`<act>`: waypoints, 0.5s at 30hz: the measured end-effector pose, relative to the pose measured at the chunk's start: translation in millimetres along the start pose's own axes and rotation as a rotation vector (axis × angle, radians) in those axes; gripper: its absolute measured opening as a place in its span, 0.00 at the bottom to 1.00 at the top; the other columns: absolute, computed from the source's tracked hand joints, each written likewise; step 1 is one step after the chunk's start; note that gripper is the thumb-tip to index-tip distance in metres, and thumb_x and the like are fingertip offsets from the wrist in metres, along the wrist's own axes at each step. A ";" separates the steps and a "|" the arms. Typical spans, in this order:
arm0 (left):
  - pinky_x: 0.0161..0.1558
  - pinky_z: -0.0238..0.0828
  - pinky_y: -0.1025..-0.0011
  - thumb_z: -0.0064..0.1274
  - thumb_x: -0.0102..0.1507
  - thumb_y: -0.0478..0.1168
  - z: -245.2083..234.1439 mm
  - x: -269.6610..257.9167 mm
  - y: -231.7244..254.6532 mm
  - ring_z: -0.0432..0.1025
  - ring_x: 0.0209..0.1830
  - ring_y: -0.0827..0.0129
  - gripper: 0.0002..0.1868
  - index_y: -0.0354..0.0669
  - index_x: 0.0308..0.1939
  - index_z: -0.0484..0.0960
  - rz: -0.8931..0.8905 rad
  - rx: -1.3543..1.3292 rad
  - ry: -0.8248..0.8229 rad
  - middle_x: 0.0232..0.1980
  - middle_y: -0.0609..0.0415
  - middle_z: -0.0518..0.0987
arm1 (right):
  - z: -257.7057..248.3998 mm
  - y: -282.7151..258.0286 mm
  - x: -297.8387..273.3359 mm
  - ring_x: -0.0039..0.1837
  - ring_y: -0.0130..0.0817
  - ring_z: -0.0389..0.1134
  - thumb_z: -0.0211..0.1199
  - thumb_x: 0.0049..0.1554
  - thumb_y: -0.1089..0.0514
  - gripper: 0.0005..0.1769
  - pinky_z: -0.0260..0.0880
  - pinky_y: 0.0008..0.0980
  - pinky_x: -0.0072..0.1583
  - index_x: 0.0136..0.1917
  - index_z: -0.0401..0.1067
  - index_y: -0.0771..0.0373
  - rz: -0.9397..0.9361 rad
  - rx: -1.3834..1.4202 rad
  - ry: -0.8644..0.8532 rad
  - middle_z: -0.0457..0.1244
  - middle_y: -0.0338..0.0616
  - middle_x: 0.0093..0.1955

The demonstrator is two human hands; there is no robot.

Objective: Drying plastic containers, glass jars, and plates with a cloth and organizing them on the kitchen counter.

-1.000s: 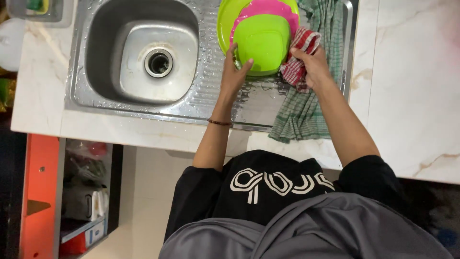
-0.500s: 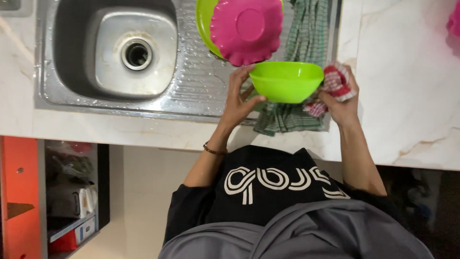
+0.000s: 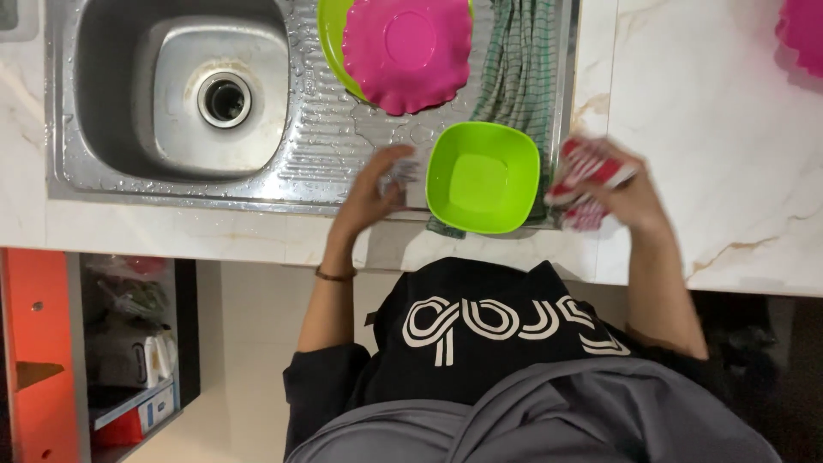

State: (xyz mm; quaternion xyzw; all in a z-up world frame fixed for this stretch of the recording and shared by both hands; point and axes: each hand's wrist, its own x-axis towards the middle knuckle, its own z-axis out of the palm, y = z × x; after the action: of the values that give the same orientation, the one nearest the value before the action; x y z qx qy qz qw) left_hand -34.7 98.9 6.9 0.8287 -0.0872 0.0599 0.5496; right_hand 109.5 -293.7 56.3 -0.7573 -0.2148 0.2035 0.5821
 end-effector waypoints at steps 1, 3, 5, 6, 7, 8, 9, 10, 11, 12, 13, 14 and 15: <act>0.71 0.69 0.60 0.49 0.62 0.22 -9.1 4.0 -2.5 0.66 0.74 0.59 0.30 0.44 0.68 0.73 -0.071 -0.036 0.125 0.71 0.50 0.71 | -8.8 3.2 11.7 0.61 0.33 0.69 0.71 0.53 0.71 0.29 0.72 0.34 0.65 0.67 0.71 0.66 0.093 0.130 0.132 0.67 0.44 0.60; 0.69 0.69 0.61 0.49 0.67 0.24 -22.4 16.3 -22.4 0.64 0.73 0.58 0.26 0.44 0.69 0.72 -0.139 -0.067 0.257 0.72 0.48 0.69 | -18.8 -1.4 43.4 0.59 0.34 0.71 0.69 0.57 0.71 0.22 0.75 0.36 0.62 0.64 0.72 0.68 0.182 0.263 0.258 0.68 0.44 0.57; 0.64 0.76 0.62 0.50 0.67 0.27 -30.2 32.9 -56.9 0.71 0.69 0.63 0.25 0.43 0.69 0.74 -0.237 -0.091 0.518 0.67 0.51 0.75 | -22.1 -17.5 82.2 0.59 0.34 0.74 0.68 0.56 0.69 0.24 0.79 0.37 0.62 0.64 0.69 0.62 0.158 0.595 0.321 0.70 0.40 0.56; 0.64 0.76 0.62 0.50 0.67 0.27 -32.2 40.1 -61.0 0.71 0.69 0.63 0.25 0.43 0.69 0.74 -0.237 -0.087 0.523 0.67 0.51 0.75 | -20.1 -5.3 101.5 0.59 0.34 0.74 0.68 0.56 0.69 0.24 0.79 0.37 0.62 0.64 0.69 0.62 0.156 0.597 0.316 0.70 0.40 0.56; 0.63 0.76 0.63 0.51 0.69 0.30 -36.4 50.8 -65.6 0.72 0.67 0.63 0.24 0.40 0.69 0.73 -0.275 -0.219 0.622 0.68 0.49 0.76 | -18.5 5.4 124.3 0.60 0.36 0.73 0.68 0.58 0.71 0.23 0.78 0.38 0.64 0.65 0.68 0.65 0.111 0.697 0.255 0.70 0.43 0.57; 0.61 0.75 0.64 0.52 0.70 0.32 -41.3 61.7 -70.0 0.73 0.64 0.62 0.23 0.37 0.70 0.73 -0.311 -0.352 0.719 0.68 0.47 0.77 | -16.7 15.2 147.6 0.61 0.38 0.73 0.68 0.61 0.72 0.22 0.78 0.40 0.66 0.67 0.68 0.68 0.067 0.797 0.193 0.69 0.45 0.58; 0.61 0.75 0.64 0.52 0.70 0.32 -38.7 69.8 -69.6 0.73 0.64 0.62 0.23 0.37 0.70 0.73 -0.303 -0.350 0.727 0.68 0.47 0.77 | -8.4 26.9 167.5 0.61 0.38 0.73 0.68 0.61 0.72 0.22 0.78 0.40 0.66 0.67 0.68 0.68 0.059 0.795 0.185 0.69 0.45 0.58; 0.54 0.76 0.64 0.52 0.68 0.35 -36.5 78.4 -69.3 0.74 0.59 0.61 0.25 0.38 0.69 0.72 -0.432 -0.369 0.736 0.65 0.47 0.78 | 0.1 38.1 188.0 0.59 0.37 0.72 0.68 0.61 0.71 0.20 0.77 0.40 0.63 0.65 0.69 0.68 0.054 0.757 0.183 0.69 0.45 0.57; 0.48 0.76 0.64 0.52 0.65 0.37 -34.6 87.0 -69.1 0.75 0.54 0.61 0.27 0.38 0.69 0.72 -0.561 -0.390 0.742 0.63 0.46 0.79 | 8.7 49.0 209.4 0.57 0.37 0.72 0.69 0.61 0.70 0.19 0.77 0.40 0.61 0.64 0.70 0.68 0.050 0.718 0.179 0.68 0.45 0.56; 0.48 0.76 0.64 0.52 0.65 0.37 -31.0 90.4 -84.3 0.75 0.54 0.61 0.27 0.38 0.69 0.72 -0.553 -0.390 0.753 0.63 0.46 0.79 | 17.8 53.4 227.2 0.57 0.37 0.72 0.69 0.61 0.70 0.19 0.77 0.40 0.61 0.64 0.70 0.68 0.042 0.716 0.170 0.68 0.45 0.56; 0.52 0.77 0.66 0.55 0.65 0.37 -27.9 91.9 -99.8 0.75 0.57 0.62 0.27 0.37 0.69 0.72 -0.464 -0.330 0.756 0.64 0.45 0.78 | 28.8 58.8 244.2 0.57 0.35 0.72 0.69 0.60 0.69 0.18 0.75 0.38 0.60 0.63 0.71 0.67 -0.006 0.593 0.207 0.69 0.44 0.56; 0.57 0.79 0.68 0.58 0.65 0.36 -25.0 93.7 -115.8 0.75 0.60 0.63 0.28 0.35 0.69 0.72 -0.376 -0.269 0.757 0.66 0.43 0.78 | 40.1 64.2 261.5 0.57 0.34 0.72 0.69 0.59 0.68 0.18 0.74 0.35 0.60 0.62 0.72 0.66 -0.055 0.470 0.244 0.70 0.43 0.56; 0.57 0.79 0.68 0.58 0.65 0.36 -23.3 96.6 -111.0 0.75 0.60 0.63 0.28 0.35 0.69 0.72 -0.376 -0.267 0.764 0.66 0.43 0.78 | 47.8 69.9 280.0 0.57 0.34 0.72 0.69 0.59 0.68 0.18 0.74 0.35 0.60 0.62 0.72 0.66 -0.057 0.471 0.236 0.70 0.43 0.56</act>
State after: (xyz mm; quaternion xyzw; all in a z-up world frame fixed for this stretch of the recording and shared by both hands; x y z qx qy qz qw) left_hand 83.0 155.1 -65.2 0.6703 0.2673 0.2493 0.6458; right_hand 319.9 -114.4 -39.2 -0.6130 -0.1134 0.1417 0.7690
